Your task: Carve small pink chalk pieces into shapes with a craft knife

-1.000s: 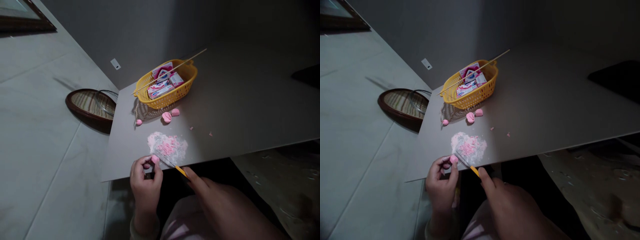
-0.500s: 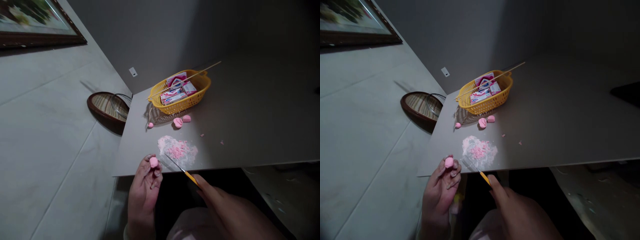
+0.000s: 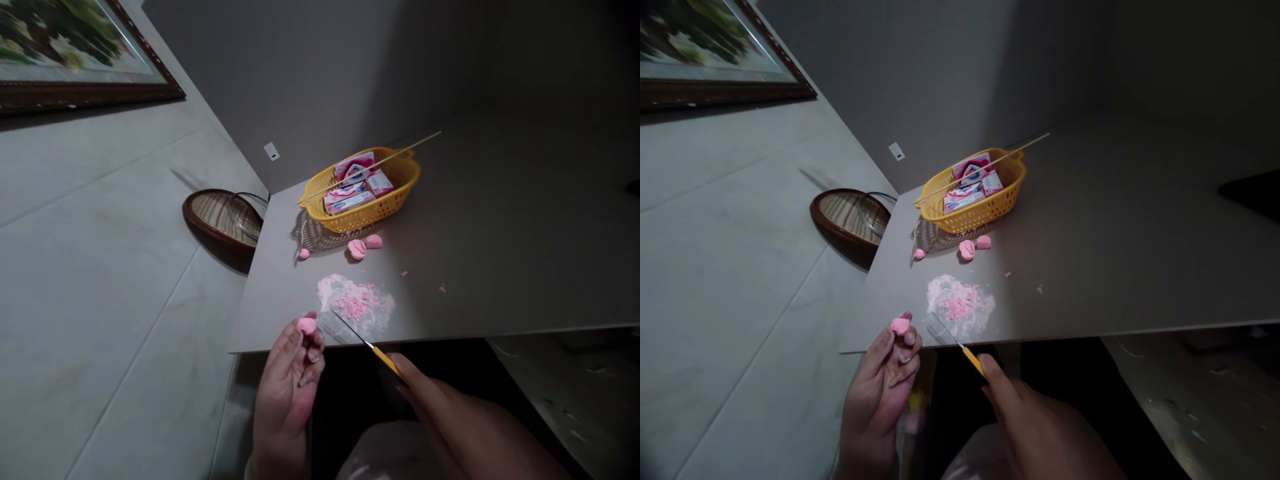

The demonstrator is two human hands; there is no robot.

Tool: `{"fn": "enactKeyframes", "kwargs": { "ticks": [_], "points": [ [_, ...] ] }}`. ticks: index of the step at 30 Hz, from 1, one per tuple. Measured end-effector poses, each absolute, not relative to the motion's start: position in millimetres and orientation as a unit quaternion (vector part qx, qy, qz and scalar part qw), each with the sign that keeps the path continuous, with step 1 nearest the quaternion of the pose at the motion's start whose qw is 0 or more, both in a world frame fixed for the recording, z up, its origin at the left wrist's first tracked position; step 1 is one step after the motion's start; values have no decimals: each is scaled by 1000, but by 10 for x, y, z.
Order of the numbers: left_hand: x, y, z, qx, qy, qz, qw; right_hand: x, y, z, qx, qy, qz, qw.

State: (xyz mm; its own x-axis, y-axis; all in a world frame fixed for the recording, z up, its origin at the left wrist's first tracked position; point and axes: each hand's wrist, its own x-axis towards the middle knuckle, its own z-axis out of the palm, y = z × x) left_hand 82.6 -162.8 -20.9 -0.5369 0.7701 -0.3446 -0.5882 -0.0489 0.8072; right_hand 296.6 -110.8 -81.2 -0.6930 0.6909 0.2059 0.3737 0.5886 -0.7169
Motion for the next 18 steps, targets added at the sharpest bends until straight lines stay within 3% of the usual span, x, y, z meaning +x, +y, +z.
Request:
{"fn": "enactKeyframes", "kwargs": {
  "ticks": [7, 18],
  "points": [
    [860, -1638, -203, 182, 554, 688, 431, 2990, -1134, -819, -318, -850, 360, 217],
    [818, -1580, -175, 52, 470, 728, 496, 2981, -1120, -819, -319, -858, 340, 217]
  ]
}}
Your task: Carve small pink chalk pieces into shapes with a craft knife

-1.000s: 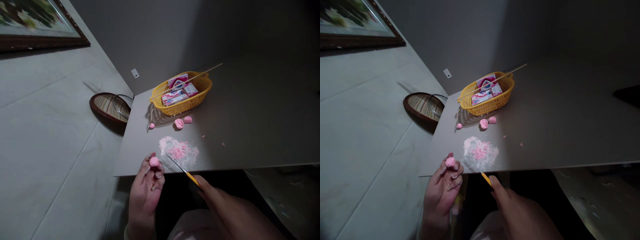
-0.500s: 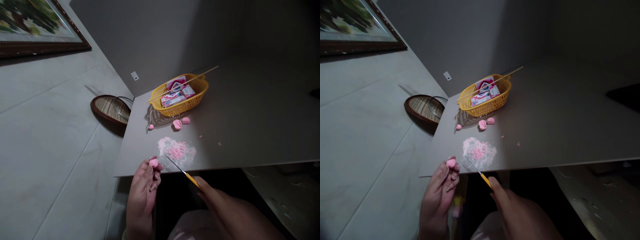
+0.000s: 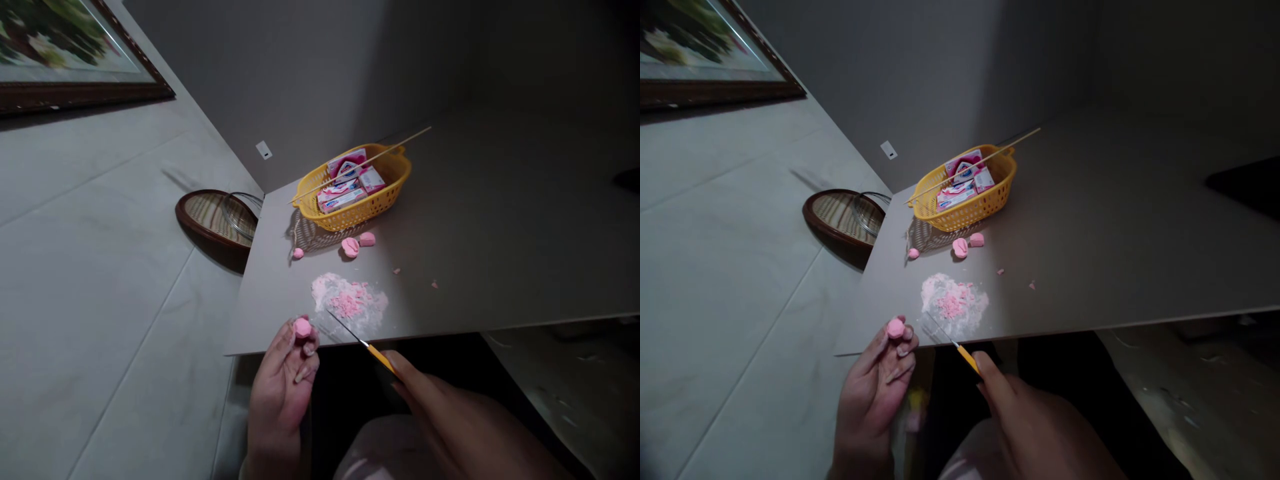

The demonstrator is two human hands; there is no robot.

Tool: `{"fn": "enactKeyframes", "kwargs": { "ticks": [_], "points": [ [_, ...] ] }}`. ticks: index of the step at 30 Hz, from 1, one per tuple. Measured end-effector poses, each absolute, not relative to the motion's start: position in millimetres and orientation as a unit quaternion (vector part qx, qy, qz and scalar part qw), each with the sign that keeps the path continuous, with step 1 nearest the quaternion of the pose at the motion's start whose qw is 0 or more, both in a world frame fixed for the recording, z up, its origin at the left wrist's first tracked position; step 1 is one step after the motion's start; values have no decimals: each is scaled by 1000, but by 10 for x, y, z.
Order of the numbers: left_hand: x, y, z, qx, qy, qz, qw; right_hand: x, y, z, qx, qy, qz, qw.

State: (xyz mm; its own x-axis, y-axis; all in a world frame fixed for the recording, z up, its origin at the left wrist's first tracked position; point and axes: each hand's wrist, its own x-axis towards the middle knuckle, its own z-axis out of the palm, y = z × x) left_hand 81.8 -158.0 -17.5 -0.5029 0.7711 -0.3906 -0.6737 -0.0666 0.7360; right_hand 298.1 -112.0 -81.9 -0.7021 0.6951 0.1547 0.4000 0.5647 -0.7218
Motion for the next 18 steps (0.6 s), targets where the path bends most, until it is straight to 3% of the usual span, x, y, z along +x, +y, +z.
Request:
{"fn": "enactKeyframes", "kwargs": {
  "ticks": [10, 18],
  "points": [
    [818, -1527, -95, 3, 428, 739, 520, 2947, -1084, -739, -307, -845, 365, 241],
    [861, -1562, -190, 116, 534, 717, 432, 2992, -1109, -788, -305, -845, 366, 243]
  ]
}}
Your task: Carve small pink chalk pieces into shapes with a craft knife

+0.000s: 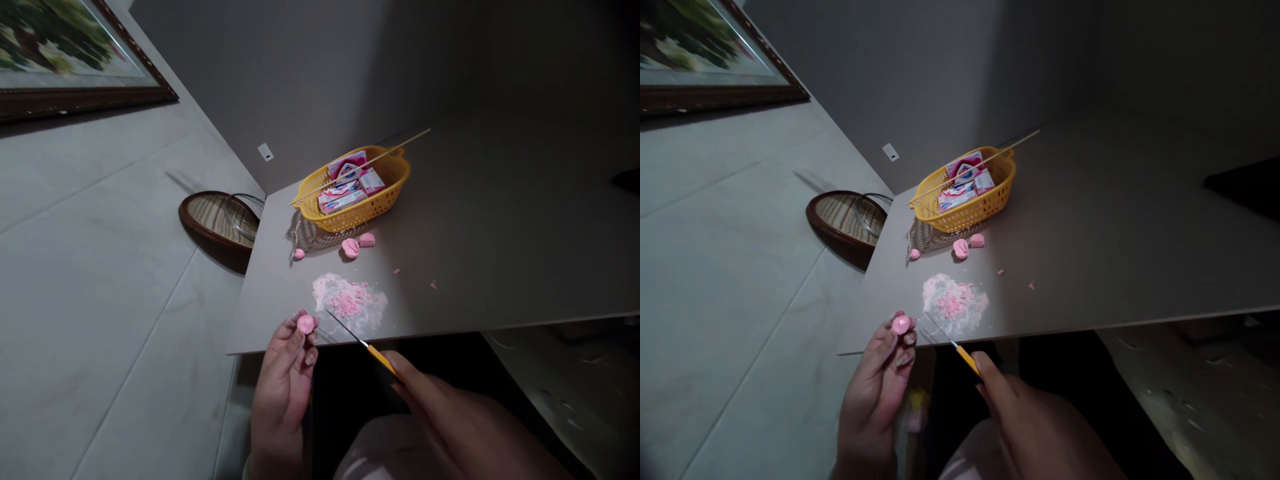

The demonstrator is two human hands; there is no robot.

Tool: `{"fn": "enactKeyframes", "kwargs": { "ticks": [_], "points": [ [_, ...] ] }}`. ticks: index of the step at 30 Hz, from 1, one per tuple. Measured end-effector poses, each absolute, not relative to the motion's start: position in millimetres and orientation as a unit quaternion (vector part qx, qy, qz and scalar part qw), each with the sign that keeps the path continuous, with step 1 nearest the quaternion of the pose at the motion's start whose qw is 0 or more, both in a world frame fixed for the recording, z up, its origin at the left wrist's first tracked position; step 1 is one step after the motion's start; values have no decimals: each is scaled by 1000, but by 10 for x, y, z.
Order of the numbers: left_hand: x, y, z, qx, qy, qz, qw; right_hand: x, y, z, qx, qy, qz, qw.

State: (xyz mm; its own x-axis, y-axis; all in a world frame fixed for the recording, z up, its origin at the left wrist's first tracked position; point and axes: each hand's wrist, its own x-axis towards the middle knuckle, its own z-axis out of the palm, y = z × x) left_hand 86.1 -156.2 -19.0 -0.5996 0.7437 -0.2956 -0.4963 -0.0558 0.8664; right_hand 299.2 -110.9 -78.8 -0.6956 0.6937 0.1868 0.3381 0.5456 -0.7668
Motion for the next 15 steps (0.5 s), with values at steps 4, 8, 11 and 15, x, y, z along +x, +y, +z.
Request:
{"fn": "enactKeyframes", "kwargs": {
  "ticks": [4, 8, 11, 15],
  "points": [
    [925, -1552, -205, 189, 597, 697, 351, 3020, -1121, -786, -318, -842, 355, 253],
    [908, -1535, -283, 248, 634, 669, 297, 3049, -1121, -787, -326, -842, 353, 248],
    [879, -1531, -361, 288, 675, 632, 249, 3062, -1119, -792, -338, -839, 351, 243],
    [874, -1527, -426, 334, 719, 580, 188, 3049, -1114, -795, -339, -848, 329, 240]
  ]
}}
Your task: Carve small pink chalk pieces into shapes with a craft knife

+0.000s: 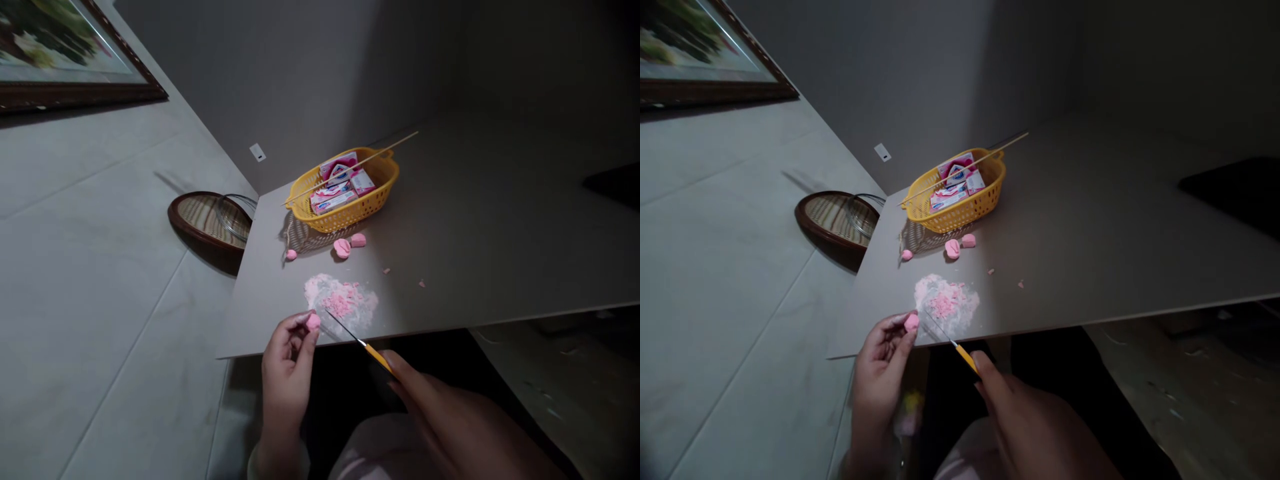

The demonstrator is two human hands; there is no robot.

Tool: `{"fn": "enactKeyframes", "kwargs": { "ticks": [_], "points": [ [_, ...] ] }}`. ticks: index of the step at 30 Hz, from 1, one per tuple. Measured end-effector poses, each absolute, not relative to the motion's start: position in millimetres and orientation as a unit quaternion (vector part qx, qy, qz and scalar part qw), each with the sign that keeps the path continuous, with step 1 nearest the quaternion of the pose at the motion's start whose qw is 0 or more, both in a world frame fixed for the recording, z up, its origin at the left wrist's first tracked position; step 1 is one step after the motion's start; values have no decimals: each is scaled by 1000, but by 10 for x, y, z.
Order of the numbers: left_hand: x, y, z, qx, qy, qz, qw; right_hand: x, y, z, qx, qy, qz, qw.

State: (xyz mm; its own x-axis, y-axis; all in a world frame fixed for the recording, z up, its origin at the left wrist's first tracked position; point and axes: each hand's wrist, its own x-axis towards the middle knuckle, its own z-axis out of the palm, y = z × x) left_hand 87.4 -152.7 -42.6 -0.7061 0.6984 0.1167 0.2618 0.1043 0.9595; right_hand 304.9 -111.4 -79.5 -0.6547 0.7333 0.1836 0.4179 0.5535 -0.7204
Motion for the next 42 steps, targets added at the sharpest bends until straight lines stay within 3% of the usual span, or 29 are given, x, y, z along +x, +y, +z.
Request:
{"fn": "enactKeyframes", "kwargs": {
  "ticks": [7, 14, 20, 24, 31, 34, 37, 42],
  "points": [
    [830, -1488, -503, 398, 748, 522, 95, 2992, -1061, -779, -327, -867, 319, 197],
    [818, -1490, -566, 372, 735, 558, 96, 2949, -1034, -760, -329, -859, 350, 178],
    [815, -1524, -513, 395, 762, 507, 83, 2951, -1040, -749, -327, -840, 392, 181],
    [830, -1532, -491, 318, 743, 572, 140, 2979, -1022, -734, -324, -827, 404, 220],
    [882, -1489, -345, 189, 628, 662, 362, 3005, -961, -718, -325, -835, 333, 293],
    [896, -1492, -321, 176, 616, 665, 383, 3020, -965, -745, -308, -847, 314, 298],
    [899, -1535, -343, 257, 666, 621, 324, 3039, -976, -775, -301, -854, 305, 297],
    [930, -1634, -323, 448, 729, 506, 110, 3068, -1002, -800, -296, -854, 287, 318]
  ]
}}
